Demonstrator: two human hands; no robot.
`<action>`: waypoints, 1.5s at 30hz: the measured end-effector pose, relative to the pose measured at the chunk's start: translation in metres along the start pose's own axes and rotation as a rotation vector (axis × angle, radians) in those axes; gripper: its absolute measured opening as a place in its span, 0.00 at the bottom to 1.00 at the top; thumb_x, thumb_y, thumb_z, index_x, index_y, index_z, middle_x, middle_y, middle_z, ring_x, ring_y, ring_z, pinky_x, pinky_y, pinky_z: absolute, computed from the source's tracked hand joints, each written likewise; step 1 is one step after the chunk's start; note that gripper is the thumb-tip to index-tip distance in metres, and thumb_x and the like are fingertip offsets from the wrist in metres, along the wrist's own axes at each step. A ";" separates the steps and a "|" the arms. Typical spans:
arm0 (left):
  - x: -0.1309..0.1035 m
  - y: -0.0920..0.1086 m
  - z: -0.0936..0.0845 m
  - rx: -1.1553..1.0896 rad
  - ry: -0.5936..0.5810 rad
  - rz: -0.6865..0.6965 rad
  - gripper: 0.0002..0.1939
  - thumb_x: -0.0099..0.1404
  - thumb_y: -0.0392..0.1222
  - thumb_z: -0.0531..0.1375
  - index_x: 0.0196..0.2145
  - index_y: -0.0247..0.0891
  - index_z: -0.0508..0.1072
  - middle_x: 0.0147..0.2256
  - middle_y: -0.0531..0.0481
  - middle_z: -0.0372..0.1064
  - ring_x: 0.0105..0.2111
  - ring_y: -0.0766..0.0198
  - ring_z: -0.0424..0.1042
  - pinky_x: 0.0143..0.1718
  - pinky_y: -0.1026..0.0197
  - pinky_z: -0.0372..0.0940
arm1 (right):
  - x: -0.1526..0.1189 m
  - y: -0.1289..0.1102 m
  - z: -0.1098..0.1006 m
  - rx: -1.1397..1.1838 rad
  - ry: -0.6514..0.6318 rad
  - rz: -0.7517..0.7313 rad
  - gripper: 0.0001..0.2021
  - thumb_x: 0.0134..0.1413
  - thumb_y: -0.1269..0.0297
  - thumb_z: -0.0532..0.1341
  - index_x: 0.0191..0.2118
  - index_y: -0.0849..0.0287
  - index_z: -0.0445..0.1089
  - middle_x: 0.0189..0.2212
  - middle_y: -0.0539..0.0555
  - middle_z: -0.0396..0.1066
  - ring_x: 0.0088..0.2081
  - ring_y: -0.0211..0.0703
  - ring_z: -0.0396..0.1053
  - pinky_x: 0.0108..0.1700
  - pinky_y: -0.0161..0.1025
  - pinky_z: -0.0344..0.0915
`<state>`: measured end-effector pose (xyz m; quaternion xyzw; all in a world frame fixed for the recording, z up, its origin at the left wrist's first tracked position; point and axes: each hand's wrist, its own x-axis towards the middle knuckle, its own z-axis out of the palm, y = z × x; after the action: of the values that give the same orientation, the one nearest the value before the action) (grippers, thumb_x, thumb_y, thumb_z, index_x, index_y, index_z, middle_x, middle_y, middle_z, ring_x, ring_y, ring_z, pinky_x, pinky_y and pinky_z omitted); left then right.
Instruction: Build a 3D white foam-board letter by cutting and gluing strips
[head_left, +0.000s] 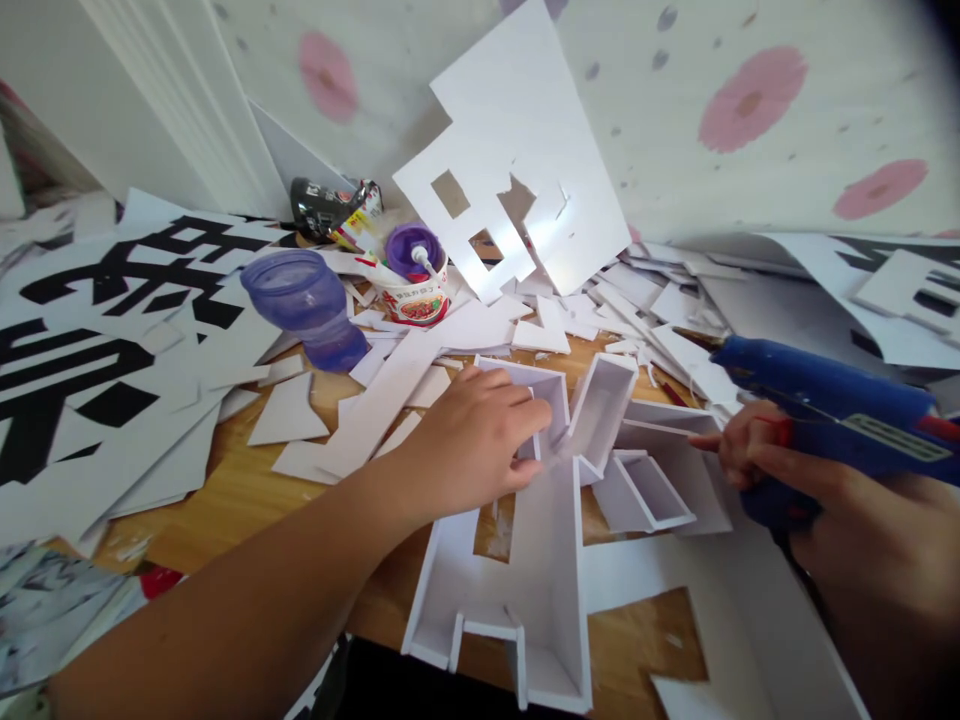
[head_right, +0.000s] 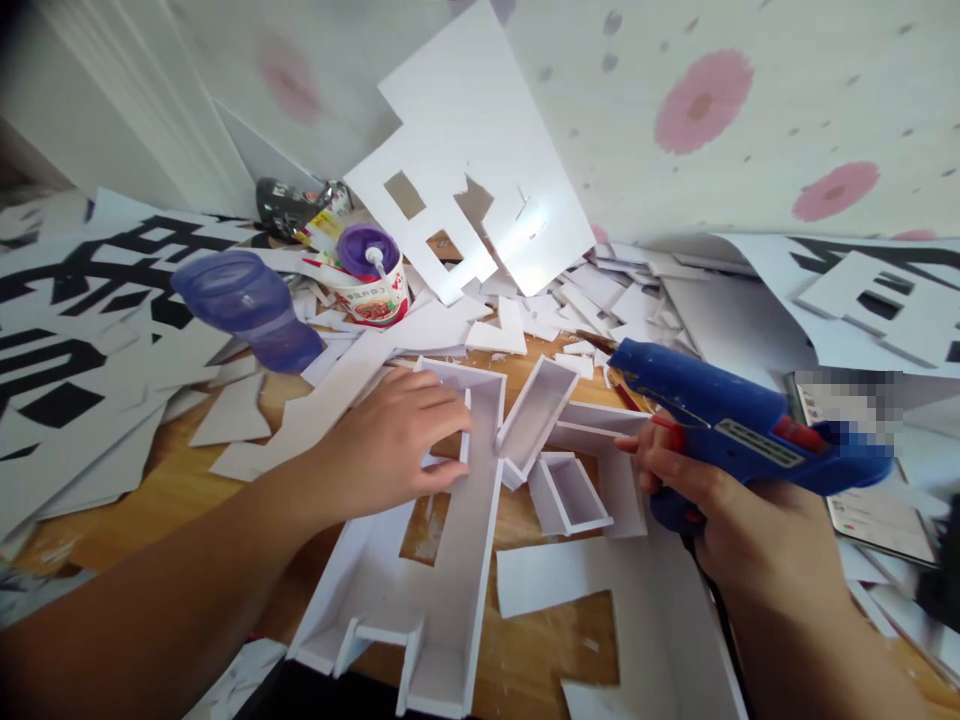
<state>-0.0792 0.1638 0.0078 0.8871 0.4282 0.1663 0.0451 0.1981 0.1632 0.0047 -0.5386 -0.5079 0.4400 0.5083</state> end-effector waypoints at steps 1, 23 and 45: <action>0.000 0.000 0.000 -0.010 -0.001 0.000 0.05 0.56 0.37 0.64 0.30 0.39 0.70 0.30 0.51 0.69 0.37 0.55 0.65 0.40 0.55 0.54 | -0.001 0.000 0.001 0.005 0.020 -0.001 0.06 0.39 0.67 0.67 0.20 0.50 0.70 0.20 0.50 0.65 0.25 0.46 0.63 0.41 0.48 0.67; 0.002 -0.013 -0.013 -0.126 -0.084 0.008 0.04 0.57 0.36 0.60 0.32 0.40 0.73 0.31 0.52 0.70 0.38 0.58 0.68 0.48 0.52 0.52 | 0.001 -0.003 0.004 0.075 -0.099 -0.178 0.05 0.41 0.72 0.64 0.23 0.56 0.68 0.19 0.46 0.66 0.23 0.38 0.64 0.36 0.38 0.68; 0.003 -0.008 -0.003 -0.165 -0.056 0.046 0.04 0.56 0.34 0.62 0.32 0.39 0.73 0.31 0.54 0.71 0.37 0.59 0.68 0.45 0.53 0.50 | -0.003 -0.009 0.006 0.029 -0.098 -0.137 0.06 0.40 0.69 0.64 0.19 0.57 0.68 0.17 0.47 0.66 0.23 0.38 0.63 0.38 0.39 0.67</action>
<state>-0.0849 0.1713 0.0100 0.8942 0.3913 0.1772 0.1263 0.1915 0.1610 0.0128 -0.4730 -0.5612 0.4374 0.5196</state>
